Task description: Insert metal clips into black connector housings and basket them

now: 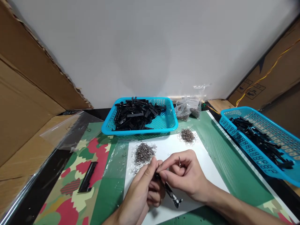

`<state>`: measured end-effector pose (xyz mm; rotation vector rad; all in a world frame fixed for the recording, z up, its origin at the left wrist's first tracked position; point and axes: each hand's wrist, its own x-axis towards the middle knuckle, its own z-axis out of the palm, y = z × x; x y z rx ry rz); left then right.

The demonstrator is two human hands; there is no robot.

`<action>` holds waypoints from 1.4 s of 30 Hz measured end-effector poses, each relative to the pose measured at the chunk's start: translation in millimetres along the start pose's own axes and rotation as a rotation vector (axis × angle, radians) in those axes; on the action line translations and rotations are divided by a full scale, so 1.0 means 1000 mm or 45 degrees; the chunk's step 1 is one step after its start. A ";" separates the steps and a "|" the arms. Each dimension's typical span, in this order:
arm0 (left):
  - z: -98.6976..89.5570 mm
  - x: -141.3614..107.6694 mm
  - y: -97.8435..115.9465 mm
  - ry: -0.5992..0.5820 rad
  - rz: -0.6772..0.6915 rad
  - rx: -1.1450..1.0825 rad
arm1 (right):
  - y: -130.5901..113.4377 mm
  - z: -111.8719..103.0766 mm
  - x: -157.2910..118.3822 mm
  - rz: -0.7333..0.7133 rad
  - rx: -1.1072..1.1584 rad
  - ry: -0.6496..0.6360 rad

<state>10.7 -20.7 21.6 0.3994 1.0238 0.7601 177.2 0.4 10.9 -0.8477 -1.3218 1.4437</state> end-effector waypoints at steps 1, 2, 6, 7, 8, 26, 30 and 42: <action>-0.001 0.000 -0.001 -0.034 -0.019 -0.060 | 0.000 0.001 0.000 -0.010 0.006 0.027; -0.001 0.001 -0.001 -0.080 -0.031 -0.118 | 0.000 0.001 0.001 -0.017 0.011 0.054; -0.001 0.003 -0.005 -0.289 0.028 -0.198 | 0.002 0.001 0.004 -0.046 -0.006 0.180; -0.001 0.004 -0.006 -0.324 0.045 -0.191 | 0.002 0.001 0.005 -0.049 -0.015 0.213; -0.001 0.005 -0.007 -0.345 0.059 -0.185 | 0.003 0.001 0.005 -0.050 -0.022 0.242; 0.002 0.001 -0.008 -0.264 0.000 -0.247 | 0.003 0.004 -0.002 -0.197 -0.256 0.271; 0.002 0.000 -0.009 -0.245 0.024 -0.211 | 0.004 0.002 -0.001 -0.280 -0.358 0.252; 0.002 -0.001 -0.010 -0.241 0.083 -0.128 | 0.004 -0.005 -0.001 -0.408 -0.613 0.147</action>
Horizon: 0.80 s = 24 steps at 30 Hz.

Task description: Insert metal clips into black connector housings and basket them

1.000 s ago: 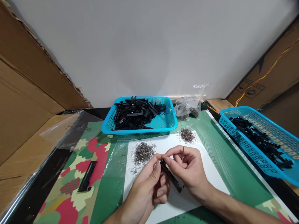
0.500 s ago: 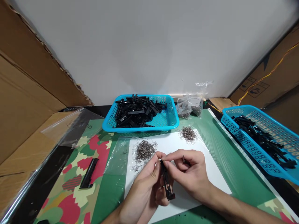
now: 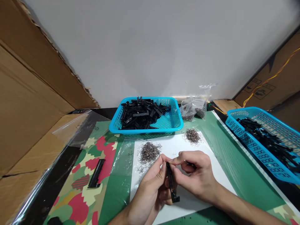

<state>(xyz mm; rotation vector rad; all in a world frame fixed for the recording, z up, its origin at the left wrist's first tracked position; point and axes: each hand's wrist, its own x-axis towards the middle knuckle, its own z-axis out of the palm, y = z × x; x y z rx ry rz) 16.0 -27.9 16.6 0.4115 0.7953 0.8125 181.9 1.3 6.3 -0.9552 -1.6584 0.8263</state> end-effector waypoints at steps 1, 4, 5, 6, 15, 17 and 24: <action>-0.001 0.001 0.000 -0.004 0.002 0.006 | 0.000 -0.001 0.001 -0.001 -0.005 -0.022; -0.002 0.002 -0.002 0.000 0.003 0.034 | -0.001 -0.002 0.004 -0.015 -0.029 -0.069; -0.003 0.002 -0.002 0.003 -0.002 0.043 | -0.002 -0.003 0.004 -0.028 -0.038 -0.081; -0.003 0.002 -0.002 0.008 -0.006 0.050 | -0.002 -0.004 0.005 -0.047 -0.047 -0.096; 0.001 0.003 0.004 0.021 -0.010 0.101 | 0.007 -0.014 0.006 -0.282 -0.128 -0.279; 0.001 0.003 0.004 0.027 -0.018 0.102 | 0.010 -0.015 0.005 -0.323 -0.179 -0.329; 0.001 0.003 0.007 0.062 -0.039 -0.017 | 0.013 -0.014 0.004 -0.239 -0.031 -0.326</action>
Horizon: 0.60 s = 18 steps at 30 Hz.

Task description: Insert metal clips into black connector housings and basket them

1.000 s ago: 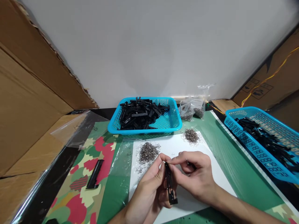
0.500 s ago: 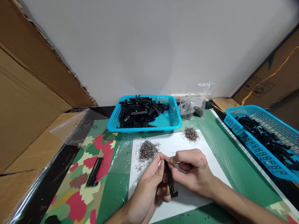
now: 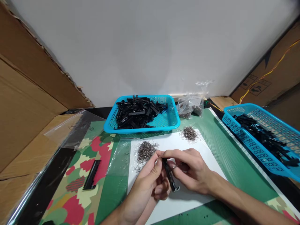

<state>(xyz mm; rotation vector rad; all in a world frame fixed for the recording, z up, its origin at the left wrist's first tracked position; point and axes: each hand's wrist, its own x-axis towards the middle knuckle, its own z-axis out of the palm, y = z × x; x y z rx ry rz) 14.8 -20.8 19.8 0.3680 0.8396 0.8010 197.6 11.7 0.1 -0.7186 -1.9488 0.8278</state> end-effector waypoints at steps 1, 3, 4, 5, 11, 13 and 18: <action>0.000 0.000 0.002 -0.004 0.003 -0.008 | -0.002 0.000 0.001 0.047 0.048 0.031; 0.000 -0.001 0.005 -0.032 0.030 0.016 | -0.006 -0.001 0.002 0.171 0.149 0.088; -0.001 -0.001 0.006 -0.054 0.058 0.051 | -0.007 -0.002 0.004 0.226 0.205 0.122; -0.002 -0.001 0.008 -0.079 0.096 0.099 | -0.009 -0.004 0.005 0.264 0.262 0.154; -0.009 0.008 0.012 -0.152 0.393 0.455 | -0.008 -0.024 0.013 0.227 0.179 0.170; -0.011 0.011 0.011 -0.104 0.469 0.550 | -0.007 -0.028 0.013 0.102 -0.021 0.099; -0.015 0.011 0.004 0.040 0.629 0.823 | -0.002 -0.031 0.013 -0.067 -0.320 0.005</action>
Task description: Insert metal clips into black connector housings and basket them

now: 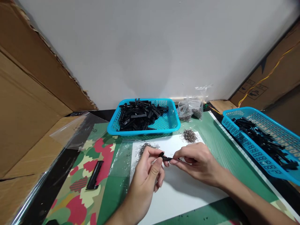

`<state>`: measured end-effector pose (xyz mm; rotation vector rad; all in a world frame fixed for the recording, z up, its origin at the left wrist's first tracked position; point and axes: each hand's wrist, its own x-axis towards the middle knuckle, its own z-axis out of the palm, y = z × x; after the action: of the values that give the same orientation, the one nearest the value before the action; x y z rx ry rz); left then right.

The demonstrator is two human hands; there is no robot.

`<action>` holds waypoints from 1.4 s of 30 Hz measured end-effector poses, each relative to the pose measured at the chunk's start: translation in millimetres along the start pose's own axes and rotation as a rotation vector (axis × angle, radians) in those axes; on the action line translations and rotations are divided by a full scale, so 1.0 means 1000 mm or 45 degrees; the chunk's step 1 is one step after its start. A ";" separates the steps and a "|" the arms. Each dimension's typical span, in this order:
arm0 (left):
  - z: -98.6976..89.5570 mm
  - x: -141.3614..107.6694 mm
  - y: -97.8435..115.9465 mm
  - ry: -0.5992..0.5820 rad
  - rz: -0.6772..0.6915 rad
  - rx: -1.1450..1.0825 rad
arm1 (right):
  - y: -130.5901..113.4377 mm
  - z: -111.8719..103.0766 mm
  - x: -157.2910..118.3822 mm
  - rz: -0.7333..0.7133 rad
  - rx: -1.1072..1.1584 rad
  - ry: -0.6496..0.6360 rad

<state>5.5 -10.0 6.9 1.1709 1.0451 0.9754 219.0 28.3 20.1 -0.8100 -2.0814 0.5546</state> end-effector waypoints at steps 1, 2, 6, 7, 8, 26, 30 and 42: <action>-0.001 -0.001 -0.001 0.023 0.043 0.116 | 0.002 0.000 0.000 -0.003 -0.024 -0.012; -0.002 -0.003 -0.001 0.052 0.097 0.268 | 0.005 0.000 -0.001 -0.007 -0.046 -0.029; -0.009 -0.002 0.001 0.156 0.456 0.994 | 0.016 -0.003 -0.002 -0.015 -0.121 -0.097; -0.011 0.000 0.002 0.169 0.553 1.122 | 0.019 -0.004 -0.001 -0.010 -0.132 -0.107; -0.013 0.002 0.002 0.177 0.631 1.210 | 0.021 -0.006 -0.001 -0.008 -0.136 -0.119; -0.011 0.006 -0.011 0.075 1.053 1.388 | 0.000 -0.018 0.012 0.155 0.171 -0.144; -0.010 0.005 -0.009 0.028 1.001 1.374 | -0.007 -0.004 0.009 0.427 0.350 0.018; -0.010 0.002 -0.010 -0.021 0.975 1.359 | -0.010 0.011 0.002 0.544 0.351 0.078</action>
<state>-3.2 -6.7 -4.4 2.5820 1.1420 0.9583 205.6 21.8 21.4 -1.0958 -1.7286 1.0086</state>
